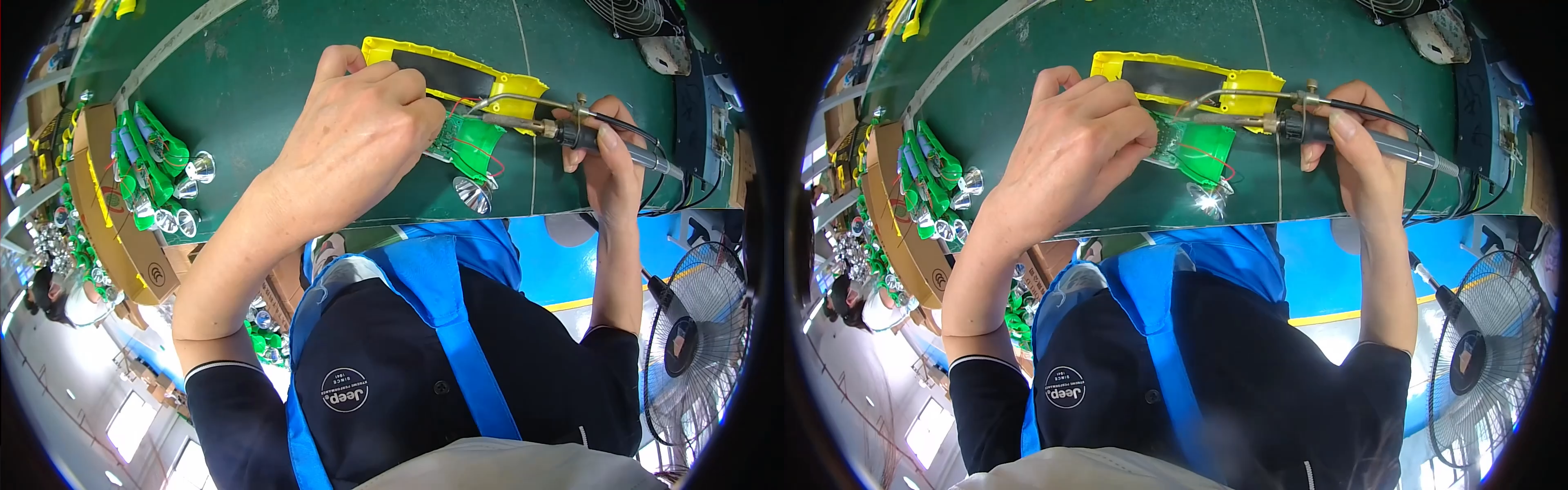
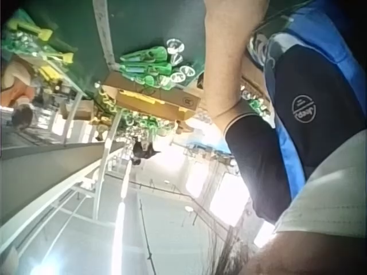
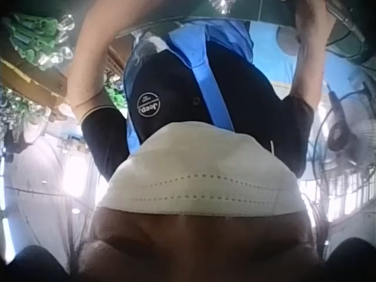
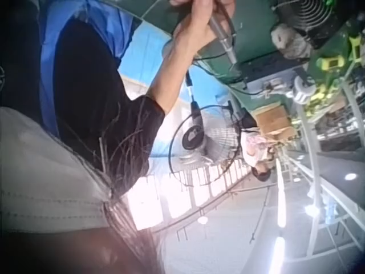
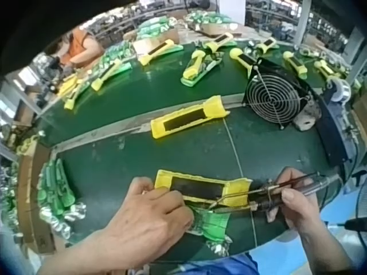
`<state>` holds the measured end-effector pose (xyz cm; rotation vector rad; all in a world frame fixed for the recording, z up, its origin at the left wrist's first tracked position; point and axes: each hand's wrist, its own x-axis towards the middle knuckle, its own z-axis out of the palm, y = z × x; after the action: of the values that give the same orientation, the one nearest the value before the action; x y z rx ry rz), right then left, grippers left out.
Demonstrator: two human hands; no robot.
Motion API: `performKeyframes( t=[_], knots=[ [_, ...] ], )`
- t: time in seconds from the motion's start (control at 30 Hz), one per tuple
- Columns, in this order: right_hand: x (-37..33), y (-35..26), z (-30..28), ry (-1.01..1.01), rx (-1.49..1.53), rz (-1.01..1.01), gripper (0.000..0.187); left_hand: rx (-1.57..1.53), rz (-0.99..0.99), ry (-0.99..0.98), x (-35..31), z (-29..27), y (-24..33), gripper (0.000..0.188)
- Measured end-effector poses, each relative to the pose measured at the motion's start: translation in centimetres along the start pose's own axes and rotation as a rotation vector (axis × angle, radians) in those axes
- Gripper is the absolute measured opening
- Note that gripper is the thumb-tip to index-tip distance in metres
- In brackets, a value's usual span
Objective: Soldering electronic components and assembling plastic housings for solar-powered flashlights on an assembly line.
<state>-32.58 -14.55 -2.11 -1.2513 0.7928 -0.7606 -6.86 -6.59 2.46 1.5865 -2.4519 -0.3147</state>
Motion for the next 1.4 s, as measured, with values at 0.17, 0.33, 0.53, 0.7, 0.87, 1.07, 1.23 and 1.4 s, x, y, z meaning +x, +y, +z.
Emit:
performKeyframes(
  t=[0.17, 0.33, 0.53, 0.7, 0.87, 1.07, 1.23, 1.4],
  knots=[
    [0.2, 0.1, -0.6, 0.061, 0.081, -0.227, 0.033, -0.451, -0.143, 0.093, 1.9, -1.3, -2.7, 0.015],
    [2.6, -1.0, 1.1, 0.13, -0.121, -0.583, 0.032, -0.06, -0.041, -0.313, 5.3, -2.6, -4.5, 0.024],
    [5.6, -0.3, 2.0, 0.093, -0.27, -0.729, 0.031, 0.128, 0.106, 0.204, -1.6, -1.7, -2.7, 0.038],
    [12.3, -0.2, 4.8, 0.081, -0.423, -0.78, 0.029, 0.089, -0.011, 0.205, -5.1, 1.2, -3.2, 0.04],
    [15.1, 0.6, 3.8, 0.191, -0.654, -0.555, 0.031, 0.069, -0.202, 0.531, -4.6, -1.8, -8.0, 0.043],
    [9.8, 2.5, 2.6, 0.061, -0.364, -0.591, 0.031, 0.127, -0.586, 0.756, 3.8, -2.3, -19.6, 0.044],
    [8.7, 3.0, 3.0, -0.026, -0.573, -0.739, 0.032, 0.156, -0.85, 0.606, 8.8, -1.2, -20.1, 0.062],
    [9.1, 5.0, 2.4, 0.038, -0.299, -0.607, 0.033, 0.247, -0.473, 0.674, 2.5, -7.2, -16.8, 0.019]
  ],
)
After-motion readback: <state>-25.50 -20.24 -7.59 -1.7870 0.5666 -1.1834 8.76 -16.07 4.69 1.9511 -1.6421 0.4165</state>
